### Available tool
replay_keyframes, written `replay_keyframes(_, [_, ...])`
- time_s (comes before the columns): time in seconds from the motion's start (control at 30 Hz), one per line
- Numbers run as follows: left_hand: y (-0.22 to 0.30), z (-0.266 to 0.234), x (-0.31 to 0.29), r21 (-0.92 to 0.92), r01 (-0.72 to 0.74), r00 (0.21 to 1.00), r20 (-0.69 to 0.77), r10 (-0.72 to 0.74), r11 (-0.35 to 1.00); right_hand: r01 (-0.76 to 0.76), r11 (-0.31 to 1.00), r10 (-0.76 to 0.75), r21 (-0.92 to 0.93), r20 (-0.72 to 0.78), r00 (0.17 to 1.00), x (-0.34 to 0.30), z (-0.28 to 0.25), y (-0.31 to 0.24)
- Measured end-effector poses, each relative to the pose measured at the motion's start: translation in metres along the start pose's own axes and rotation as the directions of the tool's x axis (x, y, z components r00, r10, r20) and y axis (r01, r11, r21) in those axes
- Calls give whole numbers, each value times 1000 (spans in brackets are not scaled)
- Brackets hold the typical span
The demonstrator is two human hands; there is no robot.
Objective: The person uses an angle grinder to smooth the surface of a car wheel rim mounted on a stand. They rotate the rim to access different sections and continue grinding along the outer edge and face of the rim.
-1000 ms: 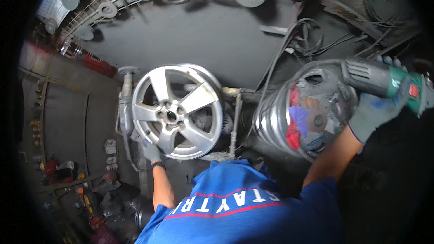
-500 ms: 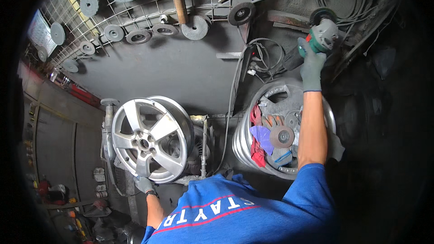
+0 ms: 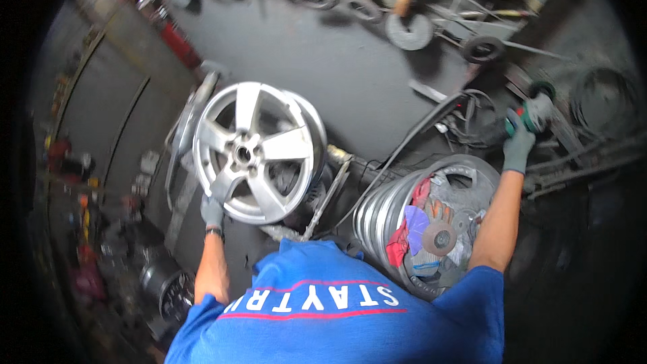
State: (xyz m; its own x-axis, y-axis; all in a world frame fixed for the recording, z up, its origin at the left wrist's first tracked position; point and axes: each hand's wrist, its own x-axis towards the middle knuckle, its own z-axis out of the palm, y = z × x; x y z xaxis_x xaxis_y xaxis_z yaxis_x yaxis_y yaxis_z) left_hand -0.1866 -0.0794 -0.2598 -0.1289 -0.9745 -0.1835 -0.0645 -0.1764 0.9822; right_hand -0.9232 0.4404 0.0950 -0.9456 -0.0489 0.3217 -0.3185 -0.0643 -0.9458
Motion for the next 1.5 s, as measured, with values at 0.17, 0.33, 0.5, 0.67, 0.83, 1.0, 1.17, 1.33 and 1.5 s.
replay_keyframes(0.17, [81,41,-34,552,97,980,-200,19,828,60,976,-51,-211,47,998,-1,-6,34])
replay_keyframes(0.33, [64,24,-35,521,69,976,-212,50,851,-158,987,152,-22,-170,974,-30,46,17])
replay_keyframes(0.5, [107,57,-57,551,67,985,-170,34,832,-176,984,166,3,-348,923,-108,71,3])
replay_keyframes(0.67, [90,55,-60,548,29,972,-212,105,836,-76,994,90,-76,207,974,-286,216,-11])
replay_keyframes(0.83, [95,50,-60,505,-29,987,-120,104,862,38,911,108,-411,326,939,-414,311,-5])
replay_keyframes(1.0, [109,31,-61,444,-93,995,62,73,891,-24,867,130,-497,181,975,-452,342,-7])
replay_keyframes(1.17, [112,6,-42,166,201,954,192,-231,965,32,778,35,-627,94,995,-440,363,-3])
replay_keyframes(1.33, [137,-8,-7,31,308,899,317,-302,951,241,647,-96,-723,236,967,-385,406,-5])
replay_keyframes(1.5, [131,-20,49,37,96,907,408,-103,995,467,518,-104,-717,489,866,-347,520,-15])
